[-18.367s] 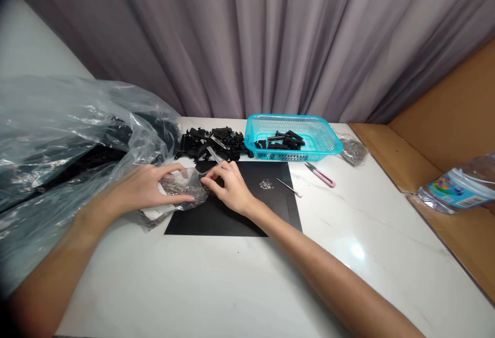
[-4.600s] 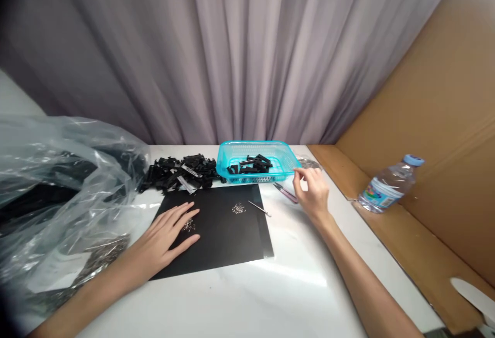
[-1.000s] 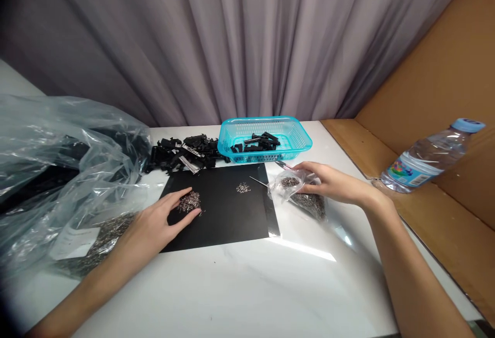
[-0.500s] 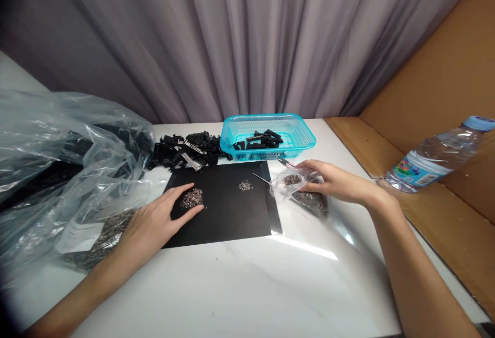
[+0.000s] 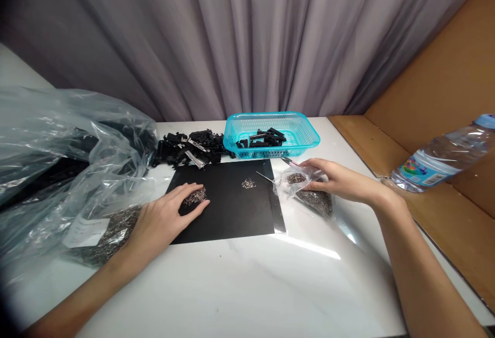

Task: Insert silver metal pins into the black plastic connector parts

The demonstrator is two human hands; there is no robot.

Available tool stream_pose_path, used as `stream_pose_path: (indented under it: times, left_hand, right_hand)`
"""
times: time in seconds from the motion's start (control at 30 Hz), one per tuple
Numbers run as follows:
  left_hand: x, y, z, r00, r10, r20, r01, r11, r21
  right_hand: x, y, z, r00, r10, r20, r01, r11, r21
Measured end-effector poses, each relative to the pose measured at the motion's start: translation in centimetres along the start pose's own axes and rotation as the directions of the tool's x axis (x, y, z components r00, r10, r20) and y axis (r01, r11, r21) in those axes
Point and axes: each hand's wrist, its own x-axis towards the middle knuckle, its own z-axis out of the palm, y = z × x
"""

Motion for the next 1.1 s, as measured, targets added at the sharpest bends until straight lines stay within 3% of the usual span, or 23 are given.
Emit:
stream_pose_path:
  times: [0.3,0.47,0.6,0.77,0.83,0.9,0.97,1.1]
  left_hand:
    - [0.3,-0.5,-0.5,0.995,-0.097,-0.020,0.095,0.993,-0.065]
    - [0.2,-0.8,-0.3,0.996,-0.083,0.010,0.084,0.996,-0.033]
    - [0.4,-1.9,-0.4,0.997,0.070,0.016,-0.069,0.997,-0.045]
    - [1.2,-3.0,-0.1,0.964,0.264,-0.028,-0.265,0.964,-0.009]
    - [1.7,-2.3,-0.1,0.936,0.346,-0.057,-0.347,0.938,-0.002]
    - [2.6,-0.8,-0.2,0.881,0.469,-0.062,-0.470,0.883,-0.004]
    - [3.8,1.6,-0.1,0.806,0.591,-0.041,-0.592,0.805,-0.026]
    - [7.8,6.8,0.7,0.722,0.689,-0.069,-0.692,0.717,-0.080]
  right_hand:
    - [-0.1,-0.5,-0.3,1.000,-0.020,0.000,0.020,0.999,0.026]
    - [-0.5,-0.4,-0.8,0.999,-0.050,0.008,0.049,0.993,0.112]
    - [-0.9,-0.5,-1.3,0.995,-0.097,0.013,0.094,0.983,0.159]
    - [-0.9,-0.6,-1.5,0.992,-0.127,0.003,0.125,0.975,0.184]
    - [-0.8,-0.5,-1.5,0.991,-0.132,0.005,0.129,0.973,0.191]
    - [-0.7,-0.4,-1.5,0.991,-0.131,0.006,0.127,0.973,0.193]
    - [-0.6,-0.4,-1.5,0.990,-0.138,0.007,0.133,0.970,0.201]
    - [-0.3,-0.3,-1.6,0.985,-0.170,0.023,0.160,0.959,0.236]
